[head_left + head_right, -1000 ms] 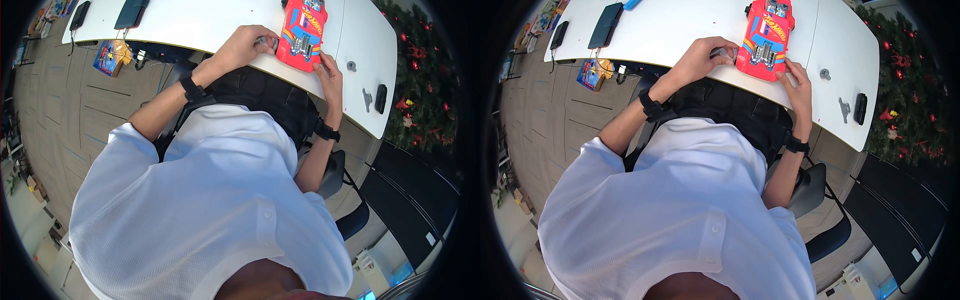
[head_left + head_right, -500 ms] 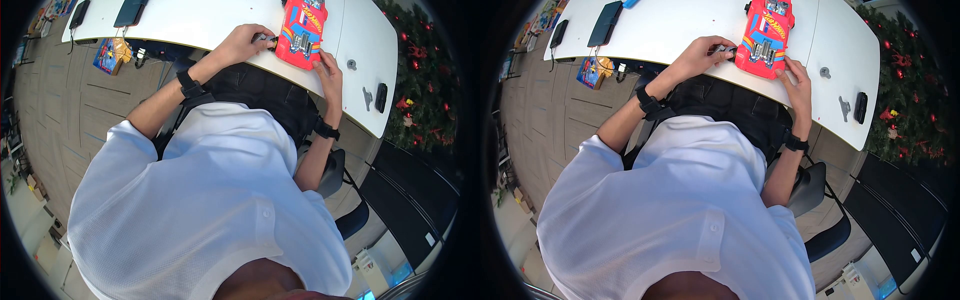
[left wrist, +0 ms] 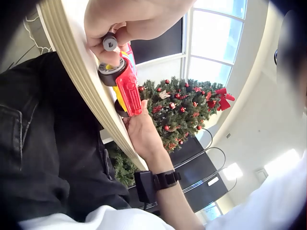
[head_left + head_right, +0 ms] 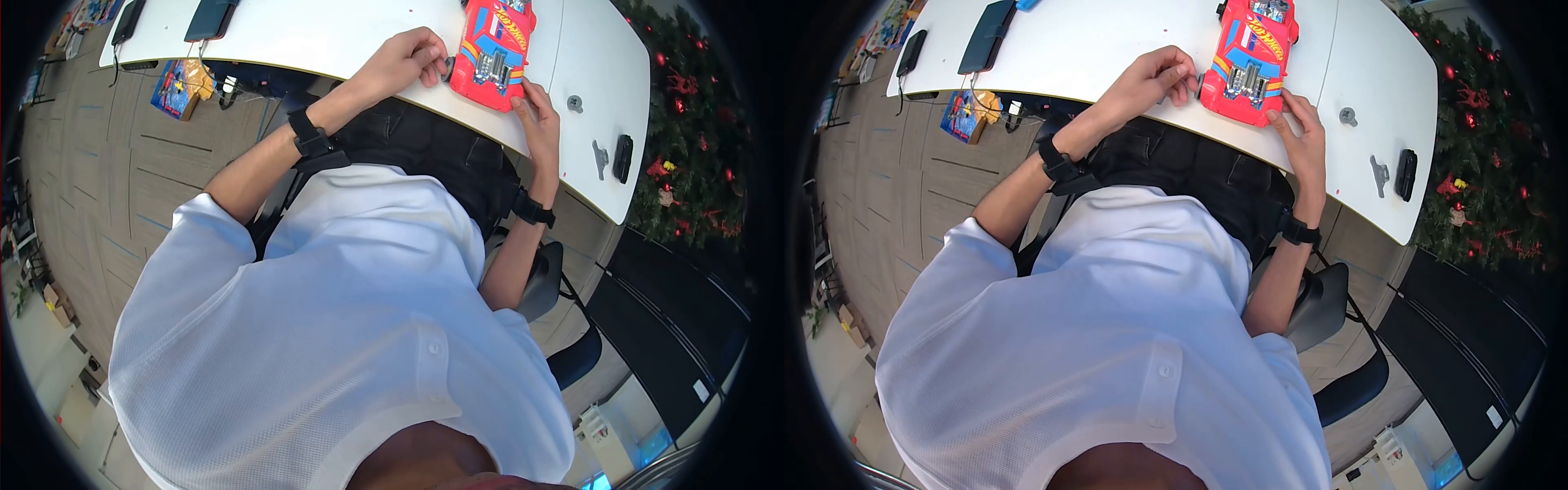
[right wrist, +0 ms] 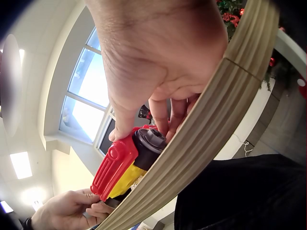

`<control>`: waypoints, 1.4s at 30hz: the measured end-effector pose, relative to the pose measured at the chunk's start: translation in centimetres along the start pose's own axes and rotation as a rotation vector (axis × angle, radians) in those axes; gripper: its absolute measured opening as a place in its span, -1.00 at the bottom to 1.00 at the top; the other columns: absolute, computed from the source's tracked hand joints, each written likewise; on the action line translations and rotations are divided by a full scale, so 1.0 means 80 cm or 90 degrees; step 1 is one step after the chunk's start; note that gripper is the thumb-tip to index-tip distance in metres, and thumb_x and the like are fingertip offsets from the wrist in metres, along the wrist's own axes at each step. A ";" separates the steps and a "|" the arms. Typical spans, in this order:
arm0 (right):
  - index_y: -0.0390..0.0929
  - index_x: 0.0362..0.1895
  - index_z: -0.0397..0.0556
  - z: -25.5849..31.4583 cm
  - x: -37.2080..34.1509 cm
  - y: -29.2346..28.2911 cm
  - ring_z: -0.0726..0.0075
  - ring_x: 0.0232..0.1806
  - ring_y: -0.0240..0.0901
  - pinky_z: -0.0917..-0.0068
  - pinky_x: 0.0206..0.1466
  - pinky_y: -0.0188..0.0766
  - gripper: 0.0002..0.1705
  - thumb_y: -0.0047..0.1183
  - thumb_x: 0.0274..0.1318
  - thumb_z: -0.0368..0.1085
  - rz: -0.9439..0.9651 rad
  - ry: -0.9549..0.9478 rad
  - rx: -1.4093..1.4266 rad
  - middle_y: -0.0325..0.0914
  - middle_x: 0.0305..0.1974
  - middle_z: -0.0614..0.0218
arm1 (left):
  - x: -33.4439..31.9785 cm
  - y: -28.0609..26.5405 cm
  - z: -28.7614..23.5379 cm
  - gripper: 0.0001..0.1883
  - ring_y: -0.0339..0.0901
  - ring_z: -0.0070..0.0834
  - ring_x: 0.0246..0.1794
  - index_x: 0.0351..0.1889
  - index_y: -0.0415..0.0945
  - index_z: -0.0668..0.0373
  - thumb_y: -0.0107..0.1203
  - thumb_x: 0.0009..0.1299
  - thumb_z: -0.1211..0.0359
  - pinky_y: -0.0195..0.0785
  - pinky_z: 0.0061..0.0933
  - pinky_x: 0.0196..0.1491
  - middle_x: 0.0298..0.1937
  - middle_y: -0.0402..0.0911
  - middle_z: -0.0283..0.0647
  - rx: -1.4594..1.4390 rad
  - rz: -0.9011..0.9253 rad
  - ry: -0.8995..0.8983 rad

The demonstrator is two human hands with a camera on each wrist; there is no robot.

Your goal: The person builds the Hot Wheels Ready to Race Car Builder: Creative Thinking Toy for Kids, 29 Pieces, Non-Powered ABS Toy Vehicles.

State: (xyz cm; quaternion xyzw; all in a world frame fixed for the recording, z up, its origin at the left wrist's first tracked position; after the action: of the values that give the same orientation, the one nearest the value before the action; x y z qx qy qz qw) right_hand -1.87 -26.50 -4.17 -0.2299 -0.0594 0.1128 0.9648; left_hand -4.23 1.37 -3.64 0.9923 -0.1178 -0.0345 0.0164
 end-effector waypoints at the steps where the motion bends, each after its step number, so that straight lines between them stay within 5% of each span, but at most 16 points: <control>1: 0.53 0.28 -0.21 0.000 0.000 0.000 0.37 0.13 0.43 0.43 0.30 0.29 -0.38 0.34 0.19 -0.20 0.001 0.000 0.000 0.56 0.07 0.27 | -0.001 0.002 -0.002 -0.79 0.50 -0.65 -0.29 -0.01 0.50 0.23 -0.14 0.67 0.36 0.39 -0.58 -0.14 -0.22 0.63 -0.30 0.009 0.011 -0.007; 9: 0.53 0.27 -0.22 -0.004 0.002 0.000 0.37 0.13 0.43 0.44 0.31 0.28 -0.40 0.33 0.21 -0.21 0.007 -0.009 0.011 0.55 0.07 0.28 | -0.004 0.007 -0.012 -0.76 0.37 -0.69 -0.17 0.03 0.54 0.19 -0.18 0.65 0.39 0.25 -0.62 -0.05 -0.19 0.59 -0.41 0.046 -0.030 -0.010; 17: 0.53 0.26 -0.22 0.000 0.000 0.000 0.38 0.12 0.43 0.45 0.30 0.28 -0.40 0.33 0.21 -0.19 0.005 -0.006 0.006 0.55 0.05 0.29 | -0.001 -0.001 -0.010 -0.77 0.53 -0.61 -0.14 0.08 0.62 0.21 0.17 0.49 0.46 0.37 -0.55 -0.04 -0.15 0.68 -0.30 0.144 -0.087 0.027; 24: 0.54 0.26 -0.21 -0.001 0.001 0.001 0.39 0.10 0.43 0.44 0.29 0.29 -0.41 0.33 0.21 -0.18 0.000 -0.011 0.003 0.55 0.05 0.30 | 0.002 0.001 0.006 -0.78 0.56 -0.61 -0.15 0.04 0.64 0.18 0.23 0.46 0.44 0.42 -0.54 0.02 -0.14 0.69 -0.29 0.146 -0.159 0.101; 27: 0.54 0.26 -0.20 -0.002 0.000 0.001 0.39 0.10 0.42 0.44 0.28 0.30 -0.41 0.33 0.21 -0.19 0.000 -0.005 0.009 0.55 0.05 0.31 | -0.002 0.001 -0.001 -0.79 0.53 -0.62 -0.21 -0.02 0.67 0.17 0.30 0.41 0.39 0.42 -0.55 -0.06 -0.15 0.67 -0.28 0.239 -0.196 0.140; 29: 0.54 0.26 -0.20 -0.001 0.000 0.001 0.39 0.10 0.43 0.44 0.28 0.30 -0.40 0.33 0.21 -0.19 -0.001 -0.003 0.006 0.55 0.05 0.31 | -0.003 0.000 -0.006 -0.77 0.48 -0.63 -0.29 -0.05 0.71 0.16 0.35 0.37 0.34 0.40 -0.54 -0.15 -0.16 0.62 -0.29 0.282 -0.160 0.068; 32: 0.54 0.26 -0.20 -0.001 0.001 0.001 0.39 0.10 0.43 0.44 0.28 0.30 -0.40 0.33 0.21 -0.19 0.000 -0.001 0.006 0.55 0.04 0.31 | -0.003 -0.007 -0.016 -0.72 0.44 -0.64 -0.35 0.01 0.73 0.16 0.35 0.38 0.30 0.38 -0.54 -0.22 -0.19 0.58 -0.29 0.338 -0.116 -0.047; 35: 0.54 0.26 -0.21 -0.003 0.001 0.000 0.40 0.11 0.43 0.44 0.28 0.30 -0.40 0.33 0.21 -0.20 0.003 0.002 0.012 0.55 0.05 0.30 | 0.001 -0.007 0.003 -0.69 0.45 -0.63 -0.43 0.07 0.71 0.20 0.31 0.42 0.28 0.39 -0.54 -0.21 -0.21 0.58 -0.28 0.316 -0.164 0.100; 42: 0.54 0.26 -0.21 -0.002 0.000 0.000 0.38 0.12 0.43 0.44 0.29 0.29 -0.41 0.33 0.21 -0.20 0.000 0.001 0.007 0.56 0.06 0.29 | 0.000 -0.010 0.005 -0.67 0.68 -0.55 -0.35 0.04 0.67 0.36 0.22 0.49 0.27 0.48 -0.53 -0.16 -0.19 0.66 -0.22 0.192 -0.138 0.037</control>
State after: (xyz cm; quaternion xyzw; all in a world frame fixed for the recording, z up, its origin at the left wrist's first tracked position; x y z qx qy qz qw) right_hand -1.87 -26.56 -4.28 -0.2243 -0.0582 0.1131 0.9662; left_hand -4.08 2.17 -4.09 0.9910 -0.0136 0.0108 -0.1328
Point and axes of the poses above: each hand's wrist, its own x-axis towards the middle knuckle, its own y-axis out of the palm, z = x × y, the point moved 4 cm from there along x, towards the middle knuckle
